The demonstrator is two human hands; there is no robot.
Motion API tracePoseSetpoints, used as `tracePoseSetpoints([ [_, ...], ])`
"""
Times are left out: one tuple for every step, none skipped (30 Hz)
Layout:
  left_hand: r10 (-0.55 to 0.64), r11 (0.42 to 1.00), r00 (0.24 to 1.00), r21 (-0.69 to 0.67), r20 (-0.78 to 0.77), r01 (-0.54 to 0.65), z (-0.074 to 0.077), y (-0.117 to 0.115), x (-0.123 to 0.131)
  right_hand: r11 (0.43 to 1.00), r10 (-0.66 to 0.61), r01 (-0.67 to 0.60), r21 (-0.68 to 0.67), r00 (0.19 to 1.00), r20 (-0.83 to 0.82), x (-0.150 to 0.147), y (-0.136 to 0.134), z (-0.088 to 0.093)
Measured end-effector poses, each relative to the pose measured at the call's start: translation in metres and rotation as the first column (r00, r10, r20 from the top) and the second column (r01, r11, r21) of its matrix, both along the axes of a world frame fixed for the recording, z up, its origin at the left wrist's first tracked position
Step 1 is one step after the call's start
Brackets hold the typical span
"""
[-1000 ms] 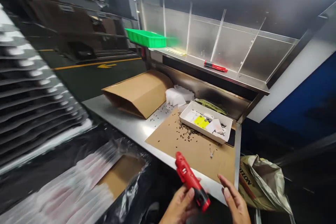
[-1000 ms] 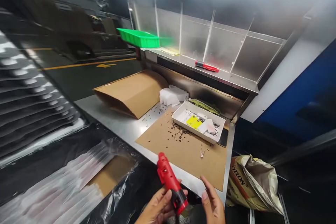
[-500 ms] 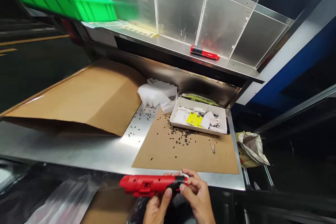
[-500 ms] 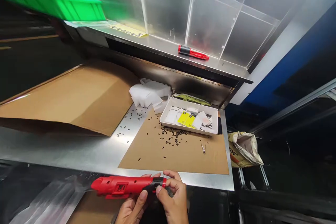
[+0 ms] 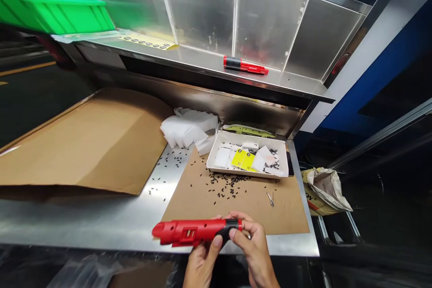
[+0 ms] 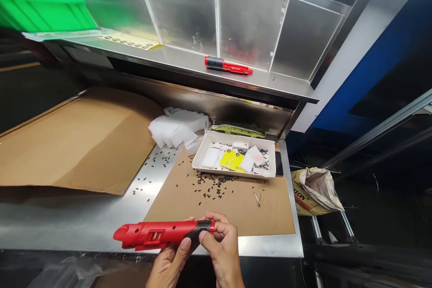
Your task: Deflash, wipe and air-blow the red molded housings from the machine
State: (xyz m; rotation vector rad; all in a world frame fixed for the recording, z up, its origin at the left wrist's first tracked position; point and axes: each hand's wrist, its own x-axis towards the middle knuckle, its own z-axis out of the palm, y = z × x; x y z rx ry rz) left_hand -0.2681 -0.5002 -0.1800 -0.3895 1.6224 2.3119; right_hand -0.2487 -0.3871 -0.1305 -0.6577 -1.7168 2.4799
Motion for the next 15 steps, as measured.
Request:
tracePoseSetpoints([
  [-0.02, 1.0, 1.0, -0.007, -0.008, 0.02, -0.003, 0.002, -0.004, 1.0, -0.008, 0.008, 0.0, 1.0, -0.004, -0.003, 0.004, -0.001],
  [-0.044, 0.999, 0.999, -0.014, -0.013, 0.044, -0.007, 0.003, -0.009, 1.0, -0.017, 0.017, 0.001, 1.0, -0.011, -0.005, 0.007, -0.002],
  [-0.068, 0.997, 0.998, -0.022, -0.017, 0.067, -0.011, 0.005, -0.013, 1.0, -0.027, 0.027, 0.002, 0.999, -0.02, -0.008, 0.011, -0.003],
  [-0.089, 0.996, 0.996, -0.031, -0.022, 0.088, -0.015, 0.006, -0.017, 0.999, -0.035, 0.036, 0.004, 0.999, -0.034, -0.01, 0.014, -0.003],
  [-0.106, 0.994, 0.994, -0.042, -0.029, 0.105, -0.017, 0.008, -0.02, 0.999, -0.04, 0.041, 0.009, 0.998, -0.05, -0.013, 0.017, -0.004],
  [-0.122, 0.991, 0.992, -0.054, -0.038, 0.12, -0.019, 0.01, -0.024, 0.999, -0.041, 0.042, 0.014, 0.997, -0.066, -0.015, 0.02, -0.005],
  [-0.132, 0.989, 0.99, -0.067, -0.05, 0.129, -0.019, 0.012, -0.028, 0.999, -0.041, 0.043, 0.018, 0.996, -0.081, -0.018, 0.022, -0.005],
  [-0.138, 0.988, 0.988, -0.082, -0.066, 0.132, -0.017, 0.014, -0.031, 0.999, -0.041, 0.043, 0.019, 0.995, -0.096, -0.021, 0.024, -0.005],
  [-0.142, 0.986, 0.986, -0.102, -0.083, 0.134, -0.014, 0.015, -0.035, 0.999, -0.038, 0.041, 0.019, 0.993, -0.112, -0.024, 0.026, -0.005],
  [-0.143, 0.983, 0.985, -0.126, -0.101, 0.13, -0.011, 0.016, -0.038, 0.999, -0.035, 0.038, 0.021, 0.992, -0.125, -0.027, 0.028, -0.005],
  [-0.142, 0.981, 0.983, -0.151, -0.118, 0.124, -0.006, 0.017, -0.04, 0.999, -0.035, 0.039, 0.025, 0.99, -0.134, -0.031, 0.029, -0.005],
  [-0.14, 0.977, 0.981, -0.177, -0.135, 0.115, -0.002, 0.018, -0.042, 0.999, -0.034, 0.04, 0.034, 0.989, -0.141, -0.034, 0.03, -0.004],
  [-0.135, 0.974, 0.979, -0.203, -0.151, 0.103, 0.001, 0.018, -0.043, 0.998, -0.029, 0.037, 0.056, 0.989, -0.147, -0.038, 0.031, -0.003],
  [-0.129, 0.97, 0.978, -0.225, -0.164, 0.091, 0.003, 0.018, -0.043, 0.996, -0.018, 0.03, 0.081, 0.988, -0.154, -0.042, 0.033, -0.001],
  [-0.119, 0.967, 0.978, -0.243, -0.174, 0.075, 0.005, 0.018, -0.042, 0.994, -0.002, 0.019, 0.105, 0.987, -0.16, -0.046, 0.034, 0.0],
])
